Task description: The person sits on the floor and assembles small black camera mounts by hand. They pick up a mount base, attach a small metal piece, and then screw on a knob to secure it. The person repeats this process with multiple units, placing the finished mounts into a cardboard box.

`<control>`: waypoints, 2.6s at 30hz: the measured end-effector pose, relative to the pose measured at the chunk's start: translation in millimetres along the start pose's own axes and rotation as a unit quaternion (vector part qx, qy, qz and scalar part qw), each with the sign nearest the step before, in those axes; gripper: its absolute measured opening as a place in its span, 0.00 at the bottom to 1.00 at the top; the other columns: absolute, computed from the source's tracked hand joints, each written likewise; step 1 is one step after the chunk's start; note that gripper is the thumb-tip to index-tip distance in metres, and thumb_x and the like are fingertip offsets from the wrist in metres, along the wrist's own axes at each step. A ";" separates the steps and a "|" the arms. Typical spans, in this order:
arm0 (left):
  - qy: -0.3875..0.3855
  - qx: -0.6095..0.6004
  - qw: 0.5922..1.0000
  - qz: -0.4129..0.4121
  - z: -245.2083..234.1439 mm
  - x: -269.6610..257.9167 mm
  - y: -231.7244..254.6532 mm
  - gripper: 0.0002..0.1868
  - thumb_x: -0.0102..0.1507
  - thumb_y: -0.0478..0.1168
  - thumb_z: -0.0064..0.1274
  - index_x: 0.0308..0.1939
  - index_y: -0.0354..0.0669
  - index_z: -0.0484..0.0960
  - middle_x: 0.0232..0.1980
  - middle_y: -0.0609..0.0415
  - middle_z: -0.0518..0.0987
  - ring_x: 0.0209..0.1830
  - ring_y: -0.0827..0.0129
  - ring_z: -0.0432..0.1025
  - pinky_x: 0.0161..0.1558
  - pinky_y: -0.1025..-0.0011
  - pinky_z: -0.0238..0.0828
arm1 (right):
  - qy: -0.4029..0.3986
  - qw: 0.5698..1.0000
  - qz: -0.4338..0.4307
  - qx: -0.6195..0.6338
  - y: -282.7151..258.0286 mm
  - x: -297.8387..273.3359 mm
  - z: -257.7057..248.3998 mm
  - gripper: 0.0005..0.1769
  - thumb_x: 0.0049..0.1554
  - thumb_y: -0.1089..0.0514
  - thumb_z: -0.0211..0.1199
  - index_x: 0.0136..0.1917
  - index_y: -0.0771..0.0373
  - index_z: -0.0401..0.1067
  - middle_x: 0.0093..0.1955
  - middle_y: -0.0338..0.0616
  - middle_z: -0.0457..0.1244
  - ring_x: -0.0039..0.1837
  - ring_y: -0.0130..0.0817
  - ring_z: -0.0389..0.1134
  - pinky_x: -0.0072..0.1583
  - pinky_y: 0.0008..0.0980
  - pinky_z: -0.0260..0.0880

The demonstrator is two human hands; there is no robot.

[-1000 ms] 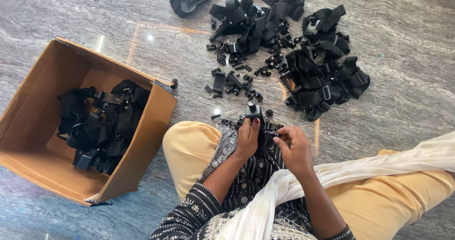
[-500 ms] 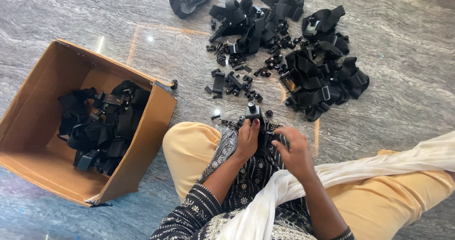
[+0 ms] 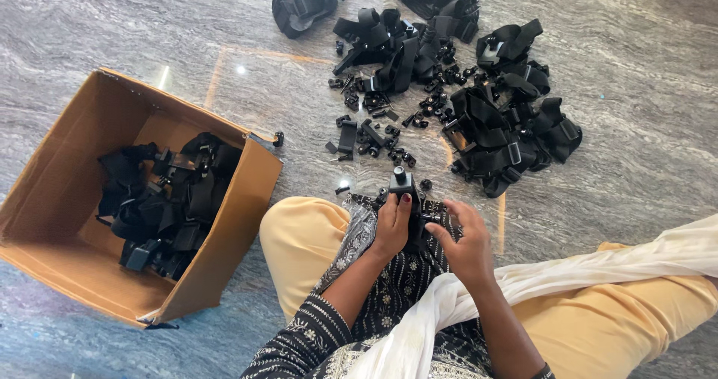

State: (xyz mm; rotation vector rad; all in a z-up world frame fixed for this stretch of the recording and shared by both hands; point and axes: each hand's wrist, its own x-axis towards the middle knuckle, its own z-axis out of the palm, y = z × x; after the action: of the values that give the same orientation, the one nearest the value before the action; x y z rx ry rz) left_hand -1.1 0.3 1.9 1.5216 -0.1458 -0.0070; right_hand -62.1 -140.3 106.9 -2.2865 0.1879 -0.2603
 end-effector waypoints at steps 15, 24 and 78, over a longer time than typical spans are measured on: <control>-0.002 -0.001 1.000 0.010 -0.9 -0.2 -0.4 0.22 0.75 0.53 0.39 0.43 0.35 0.72 0.29 0.53 0.73 0.28 0.72 0.66 0.32 0.68 0.63 | -0.004 0.997 0.068 0.046 -2.4 1.3 5.9 0.16 0.59 0.55 0.66 0.59 0.61 0.74 0.52 0.45 0.69 0.49 0.31 0.72 0.55 0.31 0.71; 0.001 0.013 1.000 0.000 -1.9 0.4 -5.2 0.22 0.75 0.53 0.39 0.40 0.37 0.71 0.26 0.54 0.70 0.26 0.74 0.63 0.30 0.68 0.60 | -0.032 0.991 0.124 0.038 -2.0 2.8 5.4 0.19 0.57 0.50 0.67 0.59 0.58 0.74 0.50 0.43 0.70 0.49 0.33 0.74 0.61 0.34 0.67; -0.003 -0.007 1.000 -0.026 -3.5 0.8 1.3 0.23 0.75 0.55 0.38 0.41 0.37 0.71 0.29 0.55 0.71 0.28 0.76 0.64 0.32 0.71 0.62 | -0.005 0.997 0.014 -0.070 -1.0 2.1 11.4 0.18 0.56 0.48 0.68 0.55 0.59 0.77 0.45 0.41 0.69 0.42 0.34 0.72 0.53 0.38 0.66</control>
State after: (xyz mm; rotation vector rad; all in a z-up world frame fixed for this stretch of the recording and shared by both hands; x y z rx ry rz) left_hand -0.1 3.8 3.1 1.5113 -0.1106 -0.0551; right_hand -57.2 -131.9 100.4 -2.4211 0.2384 -0.2281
